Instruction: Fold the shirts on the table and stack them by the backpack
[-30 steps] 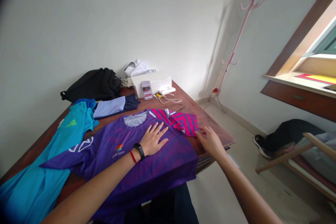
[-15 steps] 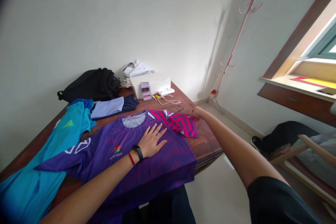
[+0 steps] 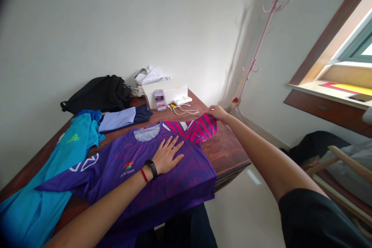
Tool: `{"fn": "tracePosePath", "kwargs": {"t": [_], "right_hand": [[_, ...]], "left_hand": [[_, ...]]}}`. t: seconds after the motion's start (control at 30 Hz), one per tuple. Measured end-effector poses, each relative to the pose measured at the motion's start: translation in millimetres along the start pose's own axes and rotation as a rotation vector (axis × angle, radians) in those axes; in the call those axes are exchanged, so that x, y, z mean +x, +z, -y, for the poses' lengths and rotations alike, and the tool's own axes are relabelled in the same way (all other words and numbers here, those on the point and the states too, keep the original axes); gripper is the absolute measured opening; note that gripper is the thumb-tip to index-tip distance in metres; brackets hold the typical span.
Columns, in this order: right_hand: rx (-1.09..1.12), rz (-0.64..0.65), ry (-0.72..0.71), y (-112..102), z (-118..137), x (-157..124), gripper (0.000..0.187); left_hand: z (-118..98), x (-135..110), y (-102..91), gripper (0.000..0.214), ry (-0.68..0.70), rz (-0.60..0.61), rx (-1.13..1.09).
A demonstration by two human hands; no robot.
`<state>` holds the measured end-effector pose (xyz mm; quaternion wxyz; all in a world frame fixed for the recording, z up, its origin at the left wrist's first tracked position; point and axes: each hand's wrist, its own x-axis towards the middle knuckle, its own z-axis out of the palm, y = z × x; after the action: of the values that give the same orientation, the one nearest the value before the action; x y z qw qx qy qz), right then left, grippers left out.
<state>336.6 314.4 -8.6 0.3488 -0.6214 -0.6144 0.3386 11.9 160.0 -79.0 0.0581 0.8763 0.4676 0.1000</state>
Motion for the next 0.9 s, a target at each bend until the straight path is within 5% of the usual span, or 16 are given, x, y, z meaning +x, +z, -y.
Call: {"fn": "tracePosePath", "kwargs": {"t": [0.27, 0.5, 0.7, 0.9], "right_hand": [[-0.192, -0.162, -0.083, 14, -4, 18, 0.018], [-0.286, -0.212, -0.127, 19, -27, 26, 0.016], [-0.226, -0.173, -0.150, 21, -33, 31, 0.023], [-0.129, -0.026, -0.167, 9, -1, 22, 0.024]], "left_hand": [[-26, 42, -15.8, 0.059, 0.180, 0.071, -0.054], [-31, 66, 5.8, 0.066, 0.239, 0.124, -0.082], [-29, 60, 10.0, 0.065, 0.228, 0.070, -0.075], [-27, 61, 17.4, 0.066, 0.241, 0.015, -0.086]]}}
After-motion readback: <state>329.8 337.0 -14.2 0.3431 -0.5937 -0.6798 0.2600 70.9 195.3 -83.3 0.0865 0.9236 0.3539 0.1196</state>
